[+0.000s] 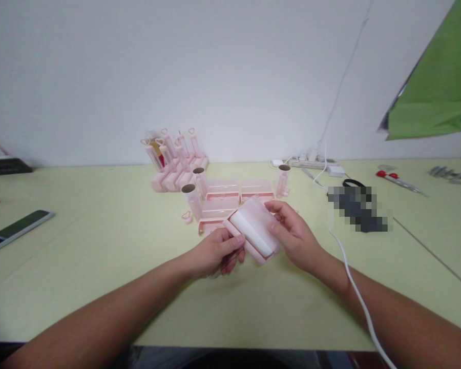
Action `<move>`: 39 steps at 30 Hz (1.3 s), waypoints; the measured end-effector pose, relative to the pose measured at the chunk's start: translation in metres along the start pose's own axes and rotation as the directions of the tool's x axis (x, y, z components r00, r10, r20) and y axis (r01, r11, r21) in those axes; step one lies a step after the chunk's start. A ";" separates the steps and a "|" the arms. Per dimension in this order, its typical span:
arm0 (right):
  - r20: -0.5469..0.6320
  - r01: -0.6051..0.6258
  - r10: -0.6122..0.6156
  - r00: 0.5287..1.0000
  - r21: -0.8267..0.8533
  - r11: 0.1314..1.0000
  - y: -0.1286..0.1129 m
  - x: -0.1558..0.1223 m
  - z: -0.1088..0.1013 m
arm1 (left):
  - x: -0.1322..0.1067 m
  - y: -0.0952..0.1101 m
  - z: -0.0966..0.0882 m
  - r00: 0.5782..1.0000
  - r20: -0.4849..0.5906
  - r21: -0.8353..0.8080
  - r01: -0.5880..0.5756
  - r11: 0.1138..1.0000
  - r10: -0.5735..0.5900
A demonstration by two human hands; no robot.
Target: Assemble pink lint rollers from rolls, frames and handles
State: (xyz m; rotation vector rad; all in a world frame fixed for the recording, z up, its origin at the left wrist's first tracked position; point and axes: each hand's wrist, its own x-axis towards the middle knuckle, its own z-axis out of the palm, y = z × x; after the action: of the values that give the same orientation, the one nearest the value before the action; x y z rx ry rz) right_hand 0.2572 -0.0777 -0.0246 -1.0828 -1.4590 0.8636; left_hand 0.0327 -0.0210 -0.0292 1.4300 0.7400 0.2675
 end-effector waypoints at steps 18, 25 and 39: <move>0.183 0.090 -0.058 0.981 -0.170 0.981 -0.005 -0.006 0.012 | -0.001 0.001 0.004 0.998 0.045 -0.077 -0.043 0.996 0.046; 0.139 -0.141 0.135 0.981 0.040 0.989 -0.008 -0.004 0.011 | -0.009 0.016 0.005 0.995 0.097 -0.162 -0.006 0.987 0.022; 0.364 -0.614 0.497 0.787 0.383 0.690 -0.007 -0.008 0.028 | -0.017 0.020 0.009 0.561 -0.360 0.731 -0.326 0.599 0.745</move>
State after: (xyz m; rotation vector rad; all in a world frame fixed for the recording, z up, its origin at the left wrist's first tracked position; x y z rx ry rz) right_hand 0.2289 -0.0868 -0.0249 -1.0667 -0.9833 1.7532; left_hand 0.0304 -0.0347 -0.0057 2.2321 0.9291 1.2027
